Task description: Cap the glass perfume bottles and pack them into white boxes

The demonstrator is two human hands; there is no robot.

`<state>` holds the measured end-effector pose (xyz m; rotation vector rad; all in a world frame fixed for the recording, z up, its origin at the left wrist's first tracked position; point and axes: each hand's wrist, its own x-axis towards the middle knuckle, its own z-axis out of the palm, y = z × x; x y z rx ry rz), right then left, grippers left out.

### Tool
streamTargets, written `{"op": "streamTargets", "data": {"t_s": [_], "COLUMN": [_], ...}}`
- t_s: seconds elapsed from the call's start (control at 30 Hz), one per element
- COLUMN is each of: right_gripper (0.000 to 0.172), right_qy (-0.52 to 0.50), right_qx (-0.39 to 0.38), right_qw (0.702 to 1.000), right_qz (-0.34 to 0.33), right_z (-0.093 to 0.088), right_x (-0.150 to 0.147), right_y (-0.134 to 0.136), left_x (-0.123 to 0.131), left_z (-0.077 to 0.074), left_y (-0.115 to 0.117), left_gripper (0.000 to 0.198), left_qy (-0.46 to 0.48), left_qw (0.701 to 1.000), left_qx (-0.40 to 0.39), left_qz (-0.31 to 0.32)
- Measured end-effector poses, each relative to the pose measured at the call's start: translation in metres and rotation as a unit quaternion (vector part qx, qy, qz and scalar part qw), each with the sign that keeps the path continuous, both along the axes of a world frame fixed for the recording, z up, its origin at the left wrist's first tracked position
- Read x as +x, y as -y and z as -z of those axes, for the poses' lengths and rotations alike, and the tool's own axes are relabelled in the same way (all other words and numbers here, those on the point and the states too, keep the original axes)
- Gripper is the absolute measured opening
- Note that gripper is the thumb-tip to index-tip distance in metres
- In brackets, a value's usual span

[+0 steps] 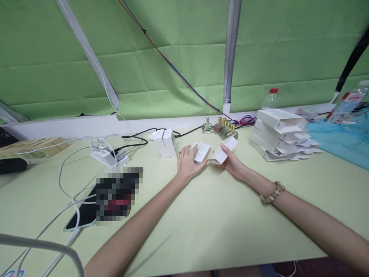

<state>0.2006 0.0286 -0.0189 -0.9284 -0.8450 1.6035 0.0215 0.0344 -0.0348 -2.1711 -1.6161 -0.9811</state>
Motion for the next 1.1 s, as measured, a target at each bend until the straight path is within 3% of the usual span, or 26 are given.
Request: {"op": "streamTargets", "data": {"t_s": [0.13,0.33,0.57,0.77,0.9,1.0,1.1], "right_gripper": [0.029,0.031,0.029,0.033,0.047,0.049,0.039], "right_qy": [0.000,-0.012,-0.015,0.015,0.039,0.040,0.012], "right_qx": [0.003,0.005,0.013,0.014,0.053,0.068,0.053], "right_qw": [1.000,0.999,0.999,0.999,0.997,0.997,0.996], "right_qz": [-0.031,-0.048,-0.032,-0.028,-0.049,-0.006,0.077], "right_z": [0.002,0.000,0.000,0.003,0.006,0.007,0.005], "right_x": [0.002,0.003,0.003,0.003,0.001,-0.002,-0.004], "right_y": [-0.001,0.001,0.001,0.002,0.006,0.008,0.008], "left_x": [-0.002,-0.002,-0.002,-0.008,-0.008,-0.008,-0.008], "left_z": [0.006,0.005,-0.007,-0.004,-0.001,0.000,0.000], "left_y": [-0.004,-0.001,0.011,0.007,0.004,0.004,0.004], "left_gripper": [0.066,0.059,0.064,0.041,0.051,0.057,0.050], "left_qy": [0.016,0.024,-0.018,0.093,0.138,0.117,0.091], "left_qw": [0.998,0.999,0.985,0.967,0.957,0.958,0.965], "left_qx": [-0.058,-0.018,0.056,0.093,0.104,0.101,0.132], "left_qz": [-0.015,0.024,0.160,0.219,0.234,0.244,0.207]}}
